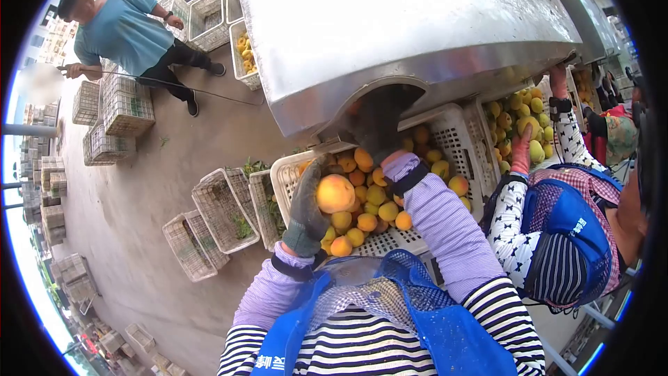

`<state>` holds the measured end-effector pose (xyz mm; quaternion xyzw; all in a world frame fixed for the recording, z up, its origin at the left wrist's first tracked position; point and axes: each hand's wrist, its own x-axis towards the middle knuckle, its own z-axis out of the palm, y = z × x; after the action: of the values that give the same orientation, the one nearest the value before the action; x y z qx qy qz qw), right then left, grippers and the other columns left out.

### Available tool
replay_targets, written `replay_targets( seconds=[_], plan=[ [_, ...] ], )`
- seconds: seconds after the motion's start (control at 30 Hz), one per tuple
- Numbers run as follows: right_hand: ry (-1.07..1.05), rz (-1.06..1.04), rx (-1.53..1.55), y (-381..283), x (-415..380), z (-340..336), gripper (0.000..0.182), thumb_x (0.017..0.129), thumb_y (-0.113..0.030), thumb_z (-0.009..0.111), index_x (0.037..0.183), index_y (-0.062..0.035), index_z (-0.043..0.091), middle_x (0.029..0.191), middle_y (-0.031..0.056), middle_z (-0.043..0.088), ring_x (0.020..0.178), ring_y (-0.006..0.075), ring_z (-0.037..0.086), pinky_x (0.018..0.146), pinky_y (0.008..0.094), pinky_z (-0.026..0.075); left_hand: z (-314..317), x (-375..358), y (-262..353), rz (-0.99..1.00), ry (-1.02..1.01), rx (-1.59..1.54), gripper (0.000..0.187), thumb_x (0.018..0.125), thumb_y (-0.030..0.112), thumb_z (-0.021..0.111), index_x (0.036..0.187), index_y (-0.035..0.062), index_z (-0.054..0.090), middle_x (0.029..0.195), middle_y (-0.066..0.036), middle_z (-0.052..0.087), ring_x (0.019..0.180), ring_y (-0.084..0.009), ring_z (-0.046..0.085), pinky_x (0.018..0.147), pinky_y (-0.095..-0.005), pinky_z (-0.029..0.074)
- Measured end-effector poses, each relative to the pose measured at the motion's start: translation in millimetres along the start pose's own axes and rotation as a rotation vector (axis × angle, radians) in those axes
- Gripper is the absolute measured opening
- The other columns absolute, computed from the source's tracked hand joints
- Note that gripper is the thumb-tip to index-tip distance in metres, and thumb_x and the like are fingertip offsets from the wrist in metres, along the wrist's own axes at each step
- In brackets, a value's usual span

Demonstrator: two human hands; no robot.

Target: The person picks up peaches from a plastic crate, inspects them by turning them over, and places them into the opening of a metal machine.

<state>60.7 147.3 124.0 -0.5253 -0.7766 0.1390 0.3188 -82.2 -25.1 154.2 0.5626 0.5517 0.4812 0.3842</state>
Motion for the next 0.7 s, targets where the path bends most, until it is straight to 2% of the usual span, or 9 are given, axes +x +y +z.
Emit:
replay_targets(
  seconds=[0.07,0.13,0.2,0.3,0.4,0.43,0.53,0.63,0.7],
  plan=[
    [-0.214,0.064,-0.059,3,16,-5,0.060,0.070,-0.046,0.083,0.112,-0.0074,0.065,0.098,0.0127,0.066,0.087,0.0338,0.064,0.075,0.0435,0.051,7,10,21,-0.147,-0.009,-0.191,0.050,0.090,0.001,0.067,0.135,-0.0053,0.047,0.131,-0.017,0.058,0.116,-0.0242,0.060,0.099,-0.0368,0.051],
    [-0.235,0.061,0.089,-10,16,-33,0.068,0.069,-0.045,0.084,0.120,-0.0067,0.061,0.106,0.0141,0.065,0.092,0.0344,0.064,0.079,0.0434,0.052,13,8,8,-0.420,0.092,-0.942,0.052,0.088,0.004,0.072,0.133,-0.0041,0.048,0.130,-0.015,0.058,0.116,-0.0226,0.060,0.100,-0.0350,0.051],
    [-0.022,-0.013,0.463,-34,-18,-71,0.077,0.067,-0.045,0.085,0.128,-0.0062,0.057,0.114,0.0162,0.062,0.098,0.0355,0.063,0.083,0.0440,0.053,18,11,17,-0.428,0.079,-0.888,0.050,0.090,0.006,0.070,0.133,-0.0034,0.048,0.130,-0.015,0.058,0.116,-0.0221,0.060,0.100,-0.0344,0.051],
    [-0.396,0.071,0.207,-62,-80,-76,0.089,0.066,-0.046,0.085,0.137,-0.0055,0.049,0.123,0.0184,0.058,0.105,0.0375,0.061,0.087,0.0458,0.052,21,2,15,-0.332,0.065,-0.837,0.043,0.094,0.004,0.063,0.133,-0.0026,0.048,0.131,-0.014,0.058,0.115,-0.0223,0.060,0.100,-0.0353,0.050],
    [-0.292,0.064,0.261,-61,-91,-69,0.094,0.065,-0.044,0.085,0.142,-0.0104,0.043,0.120,0.0201,0.057,0.109,0.0389,0.056,0.088,0.0474,0.048,21,7,15,-0.096,-0.048,-0.118,0.043,0.105,0.026,0.043,0.139,0.0001,0.043,0.136,-0.015,0.053,0.122,-0.0253,0.056,0.105,-0.0386,0.046],
    [-0.278,-0.003,0.144,-57,-90,-72,0.094,0.062,-0.041,0.085,0.141,-0.0117,0.043,0.118,0.0184,0.057,0.105,0.0386,0.057,0.089,0.0475,0.047,30,12,29,-0.247,0.074,-0.650,0.042,0.105,0.026,0.044,0.139,0.0006,0.044,0.133,-0.014,0.055,0.120,-0.0242,0.057,0.104,-0.0359,0.046],
    [-0.118,-0.027,0.302,-56,-89,-75,0.087,0.062,-0.043,0.085,0.134,-0.0103,0.050,0.116,0.0174,0.057,0.103,0.0375,0.058,0.087,0.0478,0.048,21,21,31,-0.305,-0.056,-0.731,0.045,0.106,0.031,0.042,0.140,0.0017,0.044,0.134,-0.015,0.054,0.123,-0.0243,0.054,0.106,-0.0367,0.044],
    [0.009,-0.050,0.138,-58,-91,-69,0.079,0.063,-0.042,0.086,0.128,-0.0098,0.054,0.115,0.0160,0.058,0.101,0.0368,0.059,0.084,0.0469,0.050,28,20,22,-0.228,-0.064,-0.619,0.050,0.106,0.036,0.040,0.143,0.0023,0.041,0.138,-0.015,0.051,0.127,-0.0246,0.051,0.107,-0.0371,0.043],
    [-0.081,0.054,-0.048,-61,-78,-72,0.073,0.063,-0.043,0.085,0.121,-0.0072,0.059,0.111,0.0153,0.059,0.098,0.0362,0.059,0.080,0.0469,0.050,36,20,36,-0.270,-0.007,-1.044,0.051,0.107,0.036,0.037,0.146,0.0039,0.040,0.137,-0.015,0.053,0.125,-0.0265,0.053,0.109,-0.0405,0.040]
  ],
)
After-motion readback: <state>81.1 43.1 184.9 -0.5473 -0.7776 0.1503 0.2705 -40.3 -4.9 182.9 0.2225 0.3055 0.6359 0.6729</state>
